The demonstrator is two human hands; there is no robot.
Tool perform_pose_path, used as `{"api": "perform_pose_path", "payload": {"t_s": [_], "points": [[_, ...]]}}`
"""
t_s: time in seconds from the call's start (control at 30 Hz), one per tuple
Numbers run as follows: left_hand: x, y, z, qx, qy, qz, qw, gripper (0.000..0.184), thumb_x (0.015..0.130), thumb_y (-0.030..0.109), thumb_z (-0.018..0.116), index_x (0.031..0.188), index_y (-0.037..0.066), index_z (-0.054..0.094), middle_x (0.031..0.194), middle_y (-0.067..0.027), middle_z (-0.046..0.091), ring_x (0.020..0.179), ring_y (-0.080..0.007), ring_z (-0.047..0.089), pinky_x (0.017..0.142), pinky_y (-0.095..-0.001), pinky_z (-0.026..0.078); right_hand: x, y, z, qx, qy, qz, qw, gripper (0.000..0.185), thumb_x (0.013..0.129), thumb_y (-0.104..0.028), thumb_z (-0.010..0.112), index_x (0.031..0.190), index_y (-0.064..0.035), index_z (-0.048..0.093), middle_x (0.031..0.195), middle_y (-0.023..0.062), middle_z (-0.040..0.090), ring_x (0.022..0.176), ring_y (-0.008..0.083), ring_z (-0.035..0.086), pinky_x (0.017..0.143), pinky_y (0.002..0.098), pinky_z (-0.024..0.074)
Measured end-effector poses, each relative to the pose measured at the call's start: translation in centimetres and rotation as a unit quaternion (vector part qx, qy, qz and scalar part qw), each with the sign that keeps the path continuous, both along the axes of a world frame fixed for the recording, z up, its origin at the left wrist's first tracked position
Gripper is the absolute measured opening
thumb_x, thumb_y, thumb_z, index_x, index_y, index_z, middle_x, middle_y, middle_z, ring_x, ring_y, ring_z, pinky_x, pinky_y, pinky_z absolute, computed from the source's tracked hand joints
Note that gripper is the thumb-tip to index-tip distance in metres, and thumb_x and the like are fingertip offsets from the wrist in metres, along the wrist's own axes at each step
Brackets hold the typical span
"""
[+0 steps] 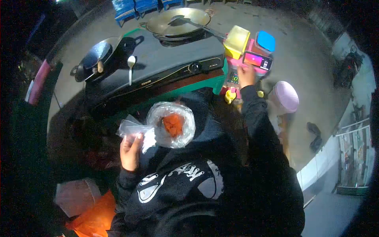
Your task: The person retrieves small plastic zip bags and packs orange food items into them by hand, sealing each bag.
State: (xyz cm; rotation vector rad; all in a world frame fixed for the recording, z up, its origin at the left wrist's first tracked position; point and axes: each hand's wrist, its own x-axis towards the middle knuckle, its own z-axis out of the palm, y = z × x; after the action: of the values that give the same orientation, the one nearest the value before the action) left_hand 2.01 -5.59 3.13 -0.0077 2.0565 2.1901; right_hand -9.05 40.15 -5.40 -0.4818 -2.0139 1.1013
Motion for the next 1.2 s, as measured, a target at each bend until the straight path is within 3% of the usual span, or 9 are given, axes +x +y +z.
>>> {"api": "perform_pose_path", "payload": {"t_s": [0.07,0.23,0.33,0.57,0.67,0.83,1.03,1.13,1.2], "points": [[-0.3,1.0,1.2,0.026,0.005,0.049,0.998,0.009,0.087,0.009,0.057,0.092,0.001,0.059,0.081,0.0004,0.059,0.069,-0.0052,0.05,0.062,-0.0195,0.038,-0.2,4.9,-3.0,0.094,-0.232,-0.151,0.956,0.068,0.077,-0.035,0.066,0.127,0.0026,0.039,0.114,0.0208,0.056,0.101,0.0312,0.057,0.087,0.0384,0.0451],[-1.8,-0.3,1.0,0.002,0.014,0.112,0.994,0.013,0.087,0.014,0.059,0.095,0.004,0.059,0.085,-0.0003,0.06,0.071,-0.0061,0.051,0.063,-0.0196,0.039,-3.0,13.4,-13.8,0.148,-0.295,-0.192,0.924,0.072,0.076,-0.032,0.061,0.137,-0.0101,0.03,0.125,0.0241,0.047,0.114,0.0356,0.048,0.095,0.0428,0.0396],[-2.1,-2.0,0.0,-0.018,-0.005,0.116,0.993,0.027,0.088,0.015,0.057,0.11,-0.001,0.054,0.107,-0.0091,0.059,0.098,-0.0167,0.055,0.087,-0.0289,0.041,-3.3,14.5,-14.0,0.163,-0.356,-0.224,0.892,0.075,0.075,-0.033,0.06,0.139,-0.0156,0.026,0.12,0.0252,0.05,0.104,0.0393,0.054,0.09,0.0452,0.0426],[-2.6,-1.4,0.3,-0.031,-0.002,0.119,0.992,0.028,0.087,0.014,0.057,0.111,-0.001,0.053,0.109,-0.0112,0.058,0.102,-0.0186,0.054,0.092,-0.0311,0.039,-3.3,14.5,-11.9,0.133,-0.376,-0.207,0.893,0.078,0.073,-0.035,0.06,0.141,-0.0219,0.022,0.1,0.026,0.059,0.099,0.0397,0.055,0.085,0.0483,0.043],[-2.8,-0.6,0.1,-0.026,-0.009,0.162,0.986,0.016,0.088,0.011,0.056,0.102,0.003,0.057,0.098,-0.0043,0.061,0.088,-0.0116,0.056,0.079,-0.0247,0.043,-4.6,18.6,-16.9,0.247,-0.213,-0.188,0.926,0.075,0.073,-0.036,0.059,0.139,-0.0172,0.028,0.102,0.0233,0.06,0.09,0.0401,0.059,0.079,0.0475,0.0469],[-2.9,-0.1,0.4,-0.012,-0.028,0.117,0.993,0.019,0.087,0.012,0.057,0.104,0.003,0.057,0.098,-0.0045,0.061,0.085,-0.0112,0.056,0.076,-0.0242,0.043,-3.8,16.3,-13.8,0.188,-0.273,-0.201,0.922,0.076,0.072,-0.035,0.06,0.139,-0.0174,0.028,0.109,0.0237,0.057,0.095,0.0399,0.057,0.085,0.0484,0.044],[-2.7,0.1,0.4,0.009,-0.011,0.12,0.993,0.02,0.087,0.012,0.058,0.105,0.002,0.056,0.097,-0.0038,0.061,0.084,-0.0106,0.055,0.075,-0.0229,0.043,-2.3,12.8,-9.8,0.227,-0.344,-0.19,0.891,0.052,0.075,-0.037,0.057,0.119,-0.0126,0.052,0.103,0.0212,0.06,0.092,0.0373,0.058,0.082,0.049,0.0449],[-2.8,-1.2,-0.4,-0.019,-0.017,0.107,0.994,0.025,0.088,0.01,0.054,0.11,-0.002,0.054,0.108,-0.0105,0.06,0.099,-0.0176,0.056,0.088,-0.0293,0.042,-1.7,11.8,-10.5,0.191,-0.324,-0.117,0.919,0.046,0.074,-0.036,0.062,0.109,-0.0074,0.057,0.105,0.0193,0.06,0.093,0.0337,0.059,0.082,0.0441,0.0457],[-2.8,-1.0,-0.4,-0.019,-0.019,0.098,0.995,0.024,0.088,0.01,0.054,0.11,-0.001,0.054,0.107,-0.0099,0.06,0.097,-0.0169,0.056,0.086,-0.0287,0.043,0.3,6.9,-8.6,-0.051,-0.166,-0.083,0.981,0.049,0.069,-0.032,0.07,0.105,-0.0016,0.056,0.098,0.0191,0.062,0.087,0.0297,0.061,0.078,0.0399,0.0475]]}}
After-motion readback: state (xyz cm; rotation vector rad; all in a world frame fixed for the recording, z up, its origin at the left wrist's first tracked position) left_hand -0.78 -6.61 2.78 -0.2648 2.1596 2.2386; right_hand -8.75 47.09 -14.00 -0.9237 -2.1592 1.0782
